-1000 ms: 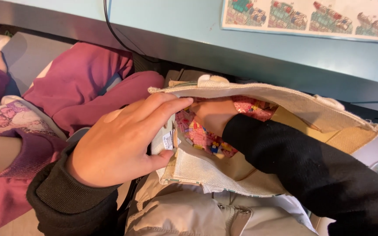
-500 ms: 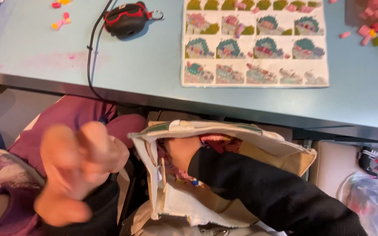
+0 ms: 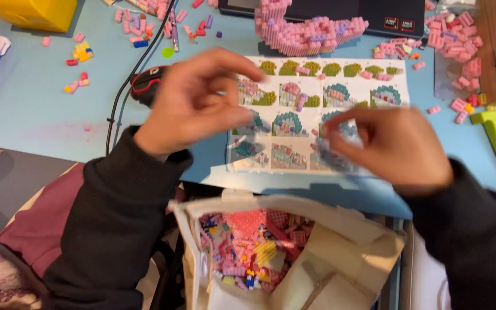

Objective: The person assembles a pink and purple plastic brick structure by hand, following a printed instruction sheet laid out on a blue table. They repeatedly reach into a canvas bag to retrieve small bricks and attach them to the growing model.

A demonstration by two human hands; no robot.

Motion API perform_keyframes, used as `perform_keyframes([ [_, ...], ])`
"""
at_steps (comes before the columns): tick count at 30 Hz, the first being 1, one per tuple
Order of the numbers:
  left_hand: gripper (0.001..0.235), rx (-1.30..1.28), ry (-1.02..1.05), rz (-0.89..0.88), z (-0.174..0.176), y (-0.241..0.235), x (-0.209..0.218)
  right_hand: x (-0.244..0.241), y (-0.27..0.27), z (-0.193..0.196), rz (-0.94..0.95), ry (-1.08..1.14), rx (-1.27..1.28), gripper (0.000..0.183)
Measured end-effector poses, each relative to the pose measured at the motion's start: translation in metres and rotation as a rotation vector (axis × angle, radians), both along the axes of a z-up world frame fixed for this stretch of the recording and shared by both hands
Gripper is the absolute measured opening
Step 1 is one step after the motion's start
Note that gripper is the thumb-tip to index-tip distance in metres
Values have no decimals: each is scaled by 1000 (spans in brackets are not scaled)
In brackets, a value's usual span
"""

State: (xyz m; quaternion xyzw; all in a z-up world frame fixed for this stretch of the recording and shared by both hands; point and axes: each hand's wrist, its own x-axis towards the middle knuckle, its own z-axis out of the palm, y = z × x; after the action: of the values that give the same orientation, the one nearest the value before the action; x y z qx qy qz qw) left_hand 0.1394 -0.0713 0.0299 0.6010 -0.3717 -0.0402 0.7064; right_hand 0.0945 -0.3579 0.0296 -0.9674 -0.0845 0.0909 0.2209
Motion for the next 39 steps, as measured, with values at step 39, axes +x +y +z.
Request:
perform_keyframes([
  [39, 36, 1155, -363, 162, -60, -81, 70, 75, -25, -78, 180, -365, 38, 17],
])
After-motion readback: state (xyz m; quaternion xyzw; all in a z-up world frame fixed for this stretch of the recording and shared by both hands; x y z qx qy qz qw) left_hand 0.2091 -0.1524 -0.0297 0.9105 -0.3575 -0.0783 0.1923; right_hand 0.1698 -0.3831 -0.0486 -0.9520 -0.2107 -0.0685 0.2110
